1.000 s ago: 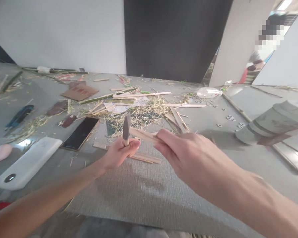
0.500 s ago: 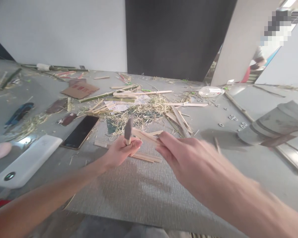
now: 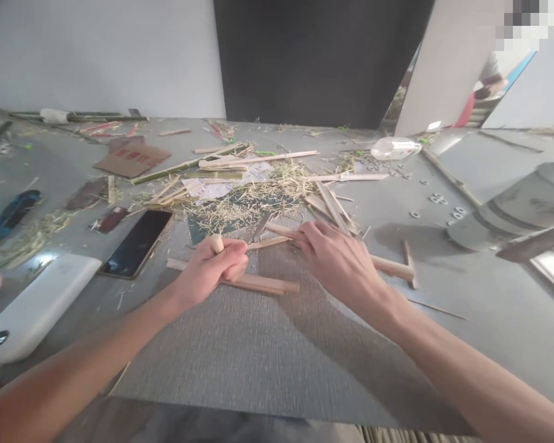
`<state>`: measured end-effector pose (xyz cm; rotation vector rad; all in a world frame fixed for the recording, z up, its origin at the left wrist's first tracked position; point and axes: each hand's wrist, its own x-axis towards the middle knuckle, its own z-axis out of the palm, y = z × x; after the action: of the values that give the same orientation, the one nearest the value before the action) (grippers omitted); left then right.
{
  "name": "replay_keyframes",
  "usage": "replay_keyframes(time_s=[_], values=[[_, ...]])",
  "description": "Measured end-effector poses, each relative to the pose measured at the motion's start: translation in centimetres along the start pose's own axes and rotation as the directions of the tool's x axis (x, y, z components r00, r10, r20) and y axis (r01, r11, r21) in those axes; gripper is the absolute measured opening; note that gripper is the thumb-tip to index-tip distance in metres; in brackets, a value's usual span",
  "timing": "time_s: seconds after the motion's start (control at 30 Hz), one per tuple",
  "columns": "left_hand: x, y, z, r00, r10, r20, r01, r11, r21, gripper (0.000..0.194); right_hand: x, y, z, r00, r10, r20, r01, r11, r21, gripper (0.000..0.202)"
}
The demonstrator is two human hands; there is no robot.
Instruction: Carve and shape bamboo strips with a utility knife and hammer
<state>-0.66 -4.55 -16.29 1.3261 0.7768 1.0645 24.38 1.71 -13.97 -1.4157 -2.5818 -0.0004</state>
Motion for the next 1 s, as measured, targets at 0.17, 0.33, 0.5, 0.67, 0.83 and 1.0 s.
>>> replay_keyframes(time_s=[0.17,0.33,0.5,0.67,0.83,1.0], values=[[0.2,0.2,-0.1,1.000,0.000,0.011,0.001,0.997,-0.071,0.060,0.2,-0.2,1.8,0.999,-0.046,0.024,0.046,0.999,0.017,0.022],[0.3,0.3,-0.1,0.999,-0.034,0.017,0.036,0.993,-0.109,0.059,0.4,0.0,2.1,0.990,-0.125,-0.061,0.126,0.992,0.017,0.019],[0.2,0.1,-0.1,0.999,-0.046,0.005,0.046,0.996,-0.076,0.059,-0.1,-0.6,0.8,0.888,-0.326,-0.324,0.392,0.905,0.164,0.011],[0.2,0.0,-0.1,0.999,-0.043,-0.013,0.042,0.997,-0.057,0.058,-1.3,-2.4,0.5,0.813,-0.544,-0.207,0.582,0.766,0.273,0.015],[0.2,-0.2,0.0,0.999,-0.034,-0.023,0.031,0.994,-0.108,0.056,-2.3,-3.1,1.8,0.847,-0.529,-0.051,0.516,0.796,0.316,0.022],[0.2,1.2,-1.0,0.993,-0.104,-0.054,0.112,0.977,0.181,0.031,-2.7,-3.1,2.4,0.895,-0.445,0.031,0.396,0.825,0.402,0.023]])
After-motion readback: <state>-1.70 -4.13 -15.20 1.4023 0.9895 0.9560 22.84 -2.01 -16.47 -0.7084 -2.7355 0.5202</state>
